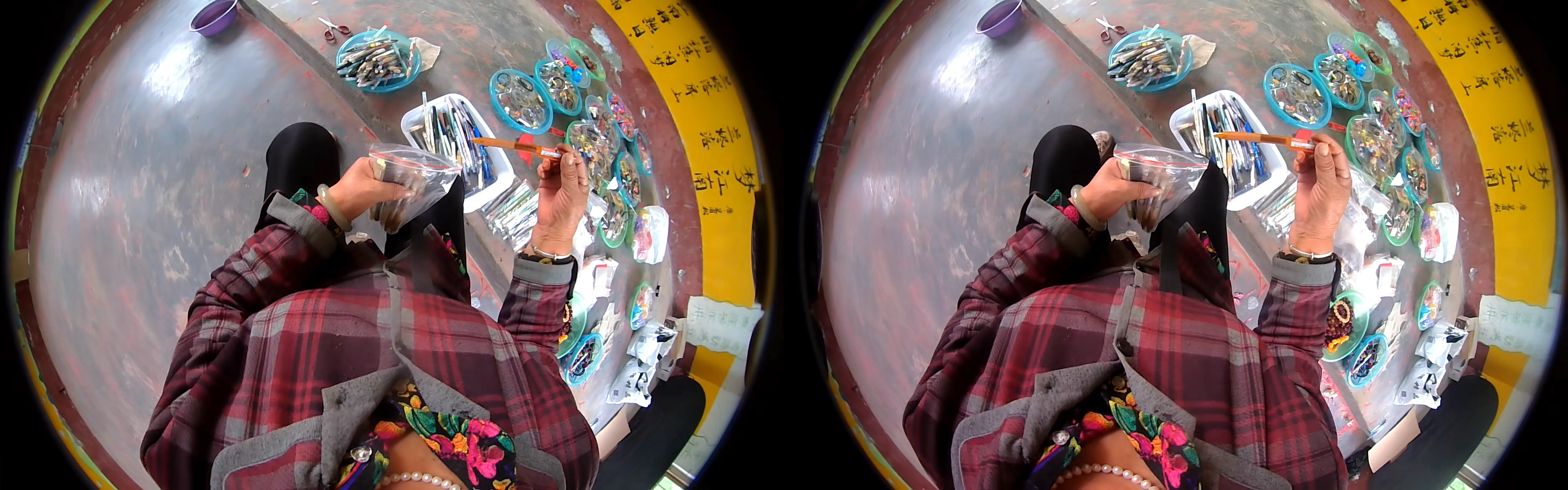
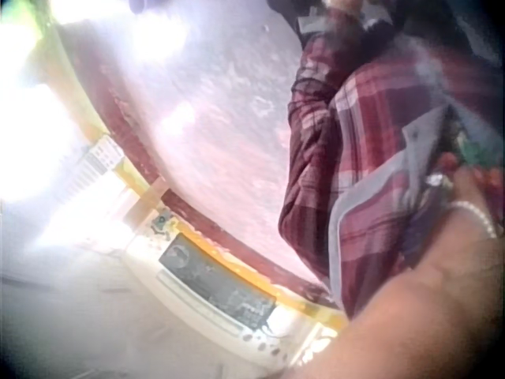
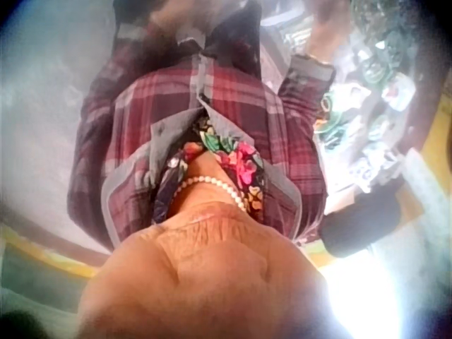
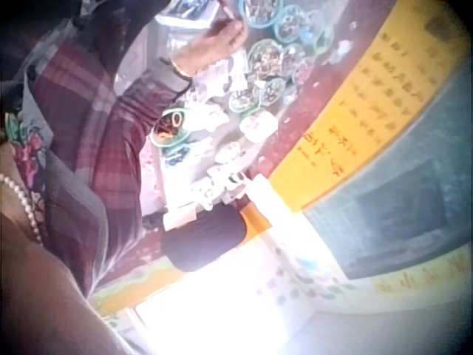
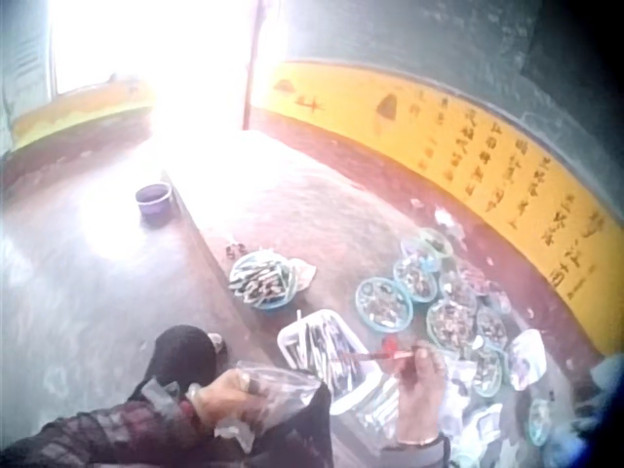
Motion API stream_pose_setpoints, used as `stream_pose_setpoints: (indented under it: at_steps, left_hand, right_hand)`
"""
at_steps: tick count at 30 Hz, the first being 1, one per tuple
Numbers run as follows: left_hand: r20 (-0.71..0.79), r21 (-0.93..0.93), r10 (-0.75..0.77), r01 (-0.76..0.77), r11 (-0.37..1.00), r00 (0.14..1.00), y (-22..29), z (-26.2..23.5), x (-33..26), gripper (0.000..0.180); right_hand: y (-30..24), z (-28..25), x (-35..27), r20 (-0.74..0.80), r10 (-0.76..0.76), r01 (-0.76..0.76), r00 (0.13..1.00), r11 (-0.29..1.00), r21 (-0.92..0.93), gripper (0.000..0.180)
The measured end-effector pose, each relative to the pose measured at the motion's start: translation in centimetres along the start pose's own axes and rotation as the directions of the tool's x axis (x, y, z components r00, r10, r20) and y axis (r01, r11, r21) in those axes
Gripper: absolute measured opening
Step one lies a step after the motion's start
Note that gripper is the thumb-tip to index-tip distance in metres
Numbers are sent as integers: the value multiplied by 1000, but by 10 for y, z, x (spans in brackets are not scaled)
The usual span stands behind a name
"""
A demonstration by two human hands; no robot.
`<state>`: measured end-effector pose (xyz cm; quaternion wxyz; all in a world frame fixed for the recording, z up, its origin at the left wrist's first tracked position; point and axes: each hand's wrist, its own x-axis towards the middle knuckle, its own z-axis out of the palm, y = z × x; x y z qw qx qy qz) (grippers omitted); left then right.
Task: The person sits on the floor and sorts pens from a clear plastic bag into a white rectangular container. They pick up pens one by one, inspect them, and place them into the container. The person also handles a small plastic bag containing additional pens.
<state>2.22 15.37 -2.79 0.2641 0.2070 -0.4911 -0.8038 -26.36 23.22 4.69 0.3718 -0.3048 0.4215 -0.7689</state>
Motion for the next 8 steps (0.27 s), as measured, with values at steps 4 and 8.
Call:
stream_pose_setpoints:
  at_steps: [4,8]
  left_hand:
    - [27,62,-3,1,998,1000,1,1,0,32]
    - [73,129,-15,6,992,997,-4,-3,-2,31]
  right_hand:
    - [-17,37,-12,115,-8,24,993,990,-136,21]
    - [-14,46,-12,253,39,35,967,959,-280,21]
